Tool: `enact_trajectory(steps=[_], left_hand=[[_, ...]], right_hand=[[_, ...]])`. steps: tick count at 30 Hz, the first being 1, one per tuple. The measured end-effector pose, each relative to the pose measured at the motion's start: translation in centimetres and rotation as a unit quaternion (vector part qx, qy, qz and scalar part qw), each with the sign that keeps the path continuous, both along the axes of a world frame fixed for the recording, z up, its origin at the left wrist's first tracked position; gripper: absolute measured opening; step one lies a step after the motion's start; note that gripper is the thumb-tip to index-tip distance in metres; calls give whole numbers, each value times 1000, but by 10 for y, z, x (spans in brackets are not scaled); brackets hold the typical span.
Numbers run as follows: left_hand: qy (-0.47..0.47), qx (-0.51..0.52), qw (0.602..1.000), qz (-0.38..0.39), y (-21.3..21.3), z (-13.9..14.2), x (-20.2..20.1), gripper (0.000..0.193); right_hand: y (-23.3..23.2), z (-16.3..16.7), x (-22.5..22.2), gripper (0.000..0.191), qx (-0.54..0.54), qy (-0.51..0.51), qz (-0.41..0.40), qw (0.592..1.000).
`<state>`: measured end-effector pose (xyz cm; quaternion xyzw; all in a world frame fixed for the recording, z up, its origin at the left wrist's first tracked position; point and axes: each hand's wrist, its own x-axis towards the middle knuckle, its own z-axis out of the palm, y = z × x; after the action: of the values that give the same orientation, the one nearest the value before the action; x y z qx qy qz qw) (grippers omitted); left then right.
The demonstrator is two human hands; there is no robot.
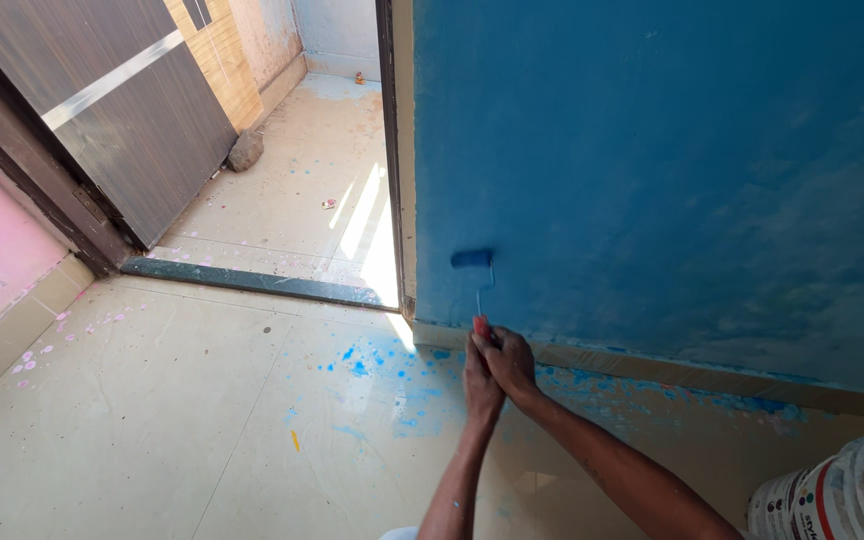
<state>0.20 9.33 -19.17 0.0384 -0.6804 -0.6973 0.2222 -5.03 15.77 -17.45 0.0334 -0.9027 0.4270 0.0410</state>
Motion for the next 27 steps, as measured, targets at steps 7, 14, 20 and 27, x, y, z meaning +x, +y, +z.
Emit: enact_trajectory(steps=[7, 14, 20, 27], left_hand=[[72, 55, 996, 23, 22, 39, -18, 57], [101, 149, 983, 29, 48, 49, -26, 53], [37, 92, 995, -23, 77, 20, 19, 62], [19, 3, 999, 28, 4, 95, -25, 59]], right_hand=[[15, 35, -24, 43, 60, -30, 45, 997], [35, 40, -40, 42, 133, -24, 78, 988], [79, -21, -3, 41, 36, -55, 61, 996], [1, 79, -46, 43, 45, -18, 76, 996]])
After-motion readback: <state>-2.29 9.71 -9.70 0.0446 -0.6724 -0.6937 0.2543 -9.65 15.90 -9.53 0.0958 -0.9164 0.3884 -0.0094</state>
